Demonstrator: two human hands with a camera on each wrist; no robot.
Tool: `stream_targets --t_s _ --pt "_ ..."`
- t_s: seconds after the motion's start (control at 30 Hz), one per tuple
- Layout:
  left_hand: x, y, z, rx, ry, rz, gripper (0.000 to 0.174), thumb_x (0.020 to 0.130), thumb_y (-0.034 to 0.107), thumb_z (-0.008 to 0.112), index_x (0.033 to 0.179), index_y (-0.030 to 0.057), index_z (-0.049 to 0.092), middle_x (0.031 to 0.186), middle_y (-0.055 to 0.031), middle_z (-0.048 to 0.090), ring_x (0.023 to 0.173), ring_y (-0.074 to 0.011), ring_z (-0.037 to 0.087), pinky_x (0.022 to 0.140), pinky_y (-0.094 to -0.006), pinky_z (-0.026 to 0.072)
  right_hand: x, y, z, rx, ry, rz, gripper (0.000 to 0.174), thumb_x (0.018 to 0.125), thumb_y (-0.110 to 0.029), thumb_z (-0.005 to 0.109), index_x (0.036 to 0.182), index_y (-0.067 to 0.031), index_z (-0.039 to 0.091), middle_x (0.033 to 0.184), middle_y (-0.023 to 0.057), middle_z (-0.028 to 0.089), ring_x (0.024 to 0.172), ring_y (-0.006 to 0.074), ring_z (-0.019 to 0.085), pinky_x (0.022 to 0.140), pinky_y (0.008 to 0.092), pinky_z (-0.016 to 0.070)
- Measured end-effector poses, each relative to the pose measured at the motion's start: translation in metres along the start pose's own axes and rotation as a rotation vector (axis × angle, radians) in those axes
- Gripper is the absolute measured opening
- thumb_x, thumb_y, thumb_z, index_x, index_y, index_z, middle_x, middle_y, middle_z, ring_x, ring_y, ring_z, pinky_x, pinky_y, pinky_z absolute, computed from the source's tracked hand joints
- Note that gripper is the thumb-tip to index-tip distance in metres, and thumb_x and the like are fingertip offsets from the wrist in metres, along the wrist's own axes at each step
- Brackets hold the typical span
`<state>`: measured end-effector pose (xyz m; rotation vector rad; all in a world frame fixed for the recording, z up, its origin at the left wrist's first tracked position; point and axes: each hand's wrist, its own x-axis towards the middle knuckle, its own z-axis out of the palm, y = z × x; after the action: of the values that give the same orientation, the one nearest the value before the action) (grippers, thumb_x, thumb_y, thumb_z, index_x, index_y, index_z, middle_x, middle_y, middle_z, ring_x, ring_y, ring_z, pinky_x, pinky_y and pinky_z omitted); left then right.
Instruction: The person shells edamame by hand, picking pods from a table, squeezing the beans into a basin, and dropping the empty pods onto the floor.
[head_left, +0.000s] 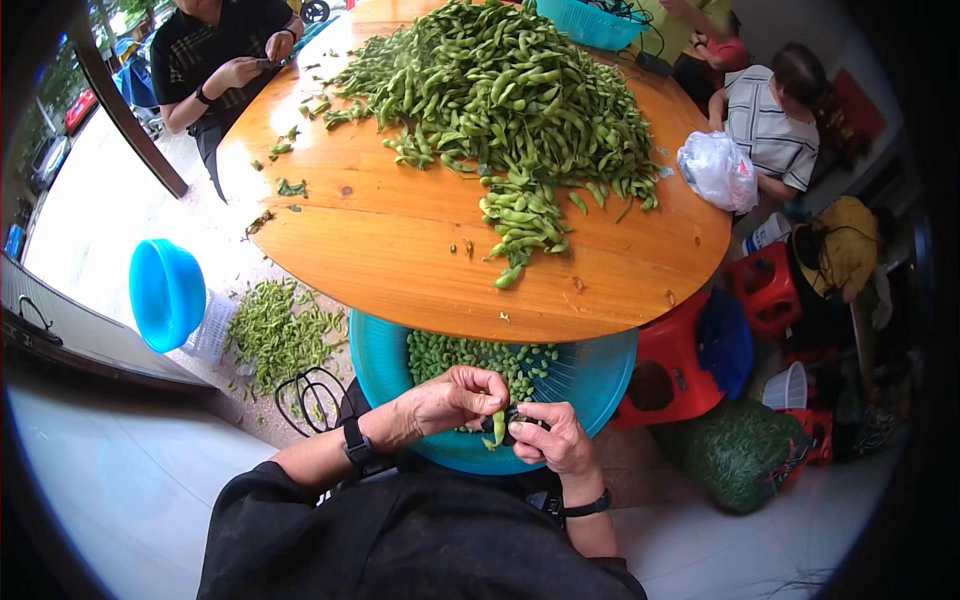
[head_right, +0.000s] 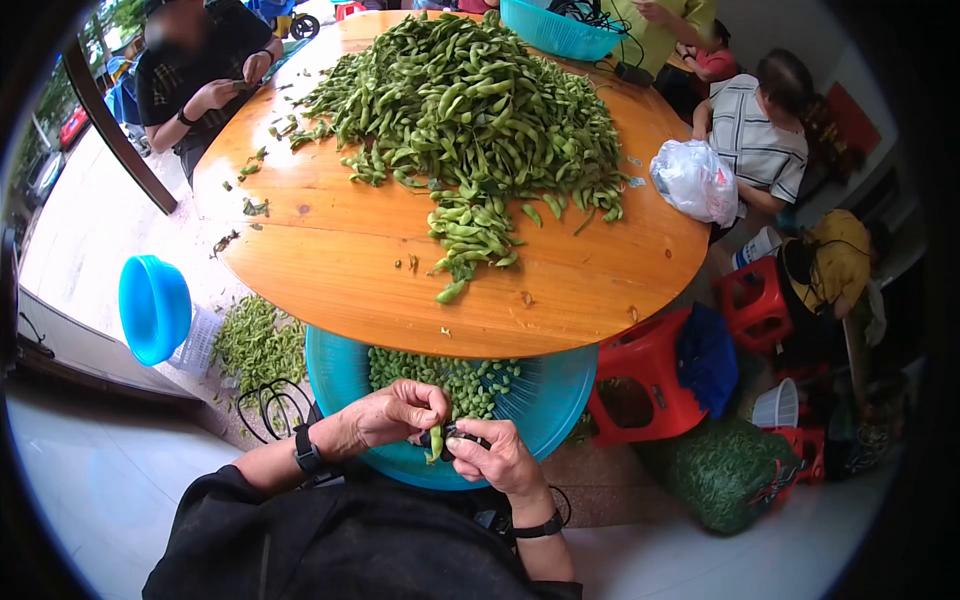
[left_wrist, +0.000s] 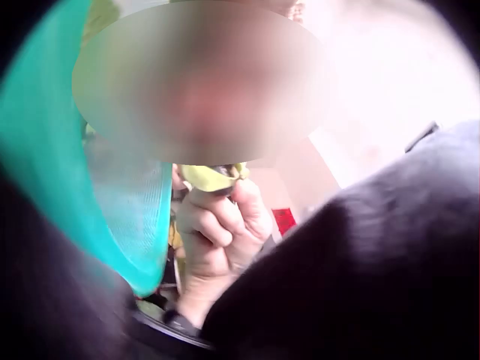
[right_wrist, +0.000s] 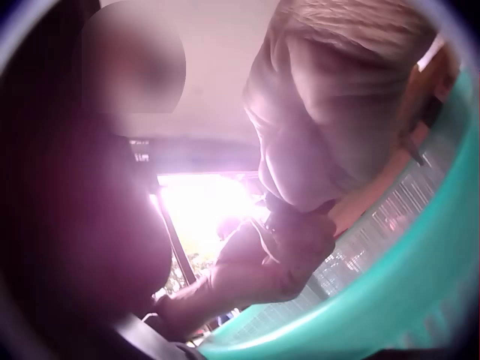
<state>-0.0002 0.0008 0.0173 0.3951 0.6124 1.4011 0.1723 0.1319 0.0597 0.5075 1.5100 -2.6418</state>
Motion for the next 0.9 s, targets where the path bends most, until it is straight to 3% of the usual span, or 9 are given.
stream_targets --t_s 0.13,0.2,0.23,0.3,0.33,0.47,0.63,0.73,0.9 --pt "-0.002 0.000 0.009 0.150 0.191 0.010 0.018 0.091 0.022 0.072 0.093 0.0069 0.063 0.078 0.0052 0.058 0.060 -0.0042 0.050 0.052 -0.0216 0.0385 0.003 0.007 -0.005 0.023 0.024 0.001 0.010 0.094 -0.006 0.059 0.090 0.0024 0.061 0.064 -0.0033 0.049 0.052 0.0061 0.047 0.045 0.0232 0.0358" --pt "-0.004 0.001 0.013 0.353 0.247 0.049 0.021 0.090 0.025 0.073 0.092 0.0070 0.063 0.076 0.0057 0.057 0.059 -0.0035 0.048 0.052 -0.0211 0.0373 0.006 0.008 0.005 -0.392 0.260 -0.087 0.009 0.092 -0.005 0.059 0.087 0.0030 0.060 0.062 0.0008 0.051 0.052 0.0101 0.050 0.046 0.0267 0.0382" --pt "-0.004 0.001 0.013 0.558 0.300 0.085 0.023 0.090 0.028 0.073 0.091 0.0071 0.062 0.074 0.0061 0.056 0.059 -0.0027 0.046 0.051 -0.0206 0.0361 0.008 0.009 0.006 -0.390 0.260 -0.086 0.009 0.092 -0.005 0.059 0.087 0.0030 0.060 0.062 0.0008 0.051 0.052 0.0101 0.050 0.046 0.0267 0.0382" --pt "-0.005 0.001 0.012 0.644 0.323 0.062 0.028 0.089 0.031 0.074 0.090 0.0059 0.061 0.069 0.0053 0.056 0.059 -0.0024 0.046 0.051 -0.0207 0.0368 0.013 0.013 0.008 -0.734 0.309 -0.352 0.009 0.088 -0.003 0.060 0.082 0.0036 0.058 0.063 0.0078 0.054 0.053 0.0164 0.055 0.049 0.0309 0.0414" --pt "-0.007 0.006 0.016 0.791 0.349 0.068 0.029 0.090 0.031 0.073 0.091 0.0046 0.061 0.067 0.0037 0.057 0.059 -0.0036 0.048 0.051 -0.0220 0.0389 0.013 0.009 0.014 -0.745 0.348 -0.341 0.009 0.084 -0.002 0.060 0.080 0.0041 0.056 0.066 0.0128 0.055 0.055 0.0205 0.059 0.051 0.0338 0.0431" --pt "-0.011 0.010 0.021 1.051 0.303 0.212 0.031 0.095 0.031 0.066 0.093 0.0003 0.060 0.064 -0.0014 0.060 0.058 -0.0079 0.055 0.053 -0.0263 0.0454 0.012 0.010 0.011 -0.798 0.346 -0.335 0.009 0.084 -0.002 0.060 0.080 0.0041 0.056 0.067 0.0132 0.056 0.058 0.0245 0.060 0.053 0.0344 0.0439" --pt "-0.012 0.011 0.015 0.981 0.251 0.104 0.026 0.100 0.024 0.057 0.096 -0.0011 0.061 0.067 -0.0029 0.061 0.061 -0.0100 0.057 0.057 -0.0277 0.0481 0.015 0.013 0.013 -0.913 0.425 -0.358 0.005 0.083 0.000 0.060 0.082 0.0041 0.058 0.074 0.0173 0.059 0.068 0.0370 0.060 0.059 0.0400 0.0466" --pt "-0.007 0.002 0.006 0.829 0.290 0.055 0.023 0.101 0.019 0.053 0.099 -0.0028 0.061 0.070 -0.0035 0.061 0.064 -0.0104 0.057 0.059 -0.0272 0.0483 0.023 0.025 0.021 -1.099 0.537 -0.588 0.003 0.083 0.001 0.059 0.083 0.0034 0.057 0.074 0.0170 0.057 0.064 0.0353 0.059 0.056 0.0394 0.0460" --pt "0.002 -0.006 0.011 0.587 0.403 0.064 0.026 0.098 0.012 0.048 0.111 -0.0058 0.061 0.073 -0.0040 0.060 0.065 -0.0105 0.056 0.061 -0.0268 0.0477 0.030 0.040 0.031 -1.276 0.592 -0.590 0.006 0.084 0.003 0.058 0.085 0.0017 0.052 0.082 0.0202 0.051 0.066 0.0407 0.055 0.060 0.0446 0.0502"
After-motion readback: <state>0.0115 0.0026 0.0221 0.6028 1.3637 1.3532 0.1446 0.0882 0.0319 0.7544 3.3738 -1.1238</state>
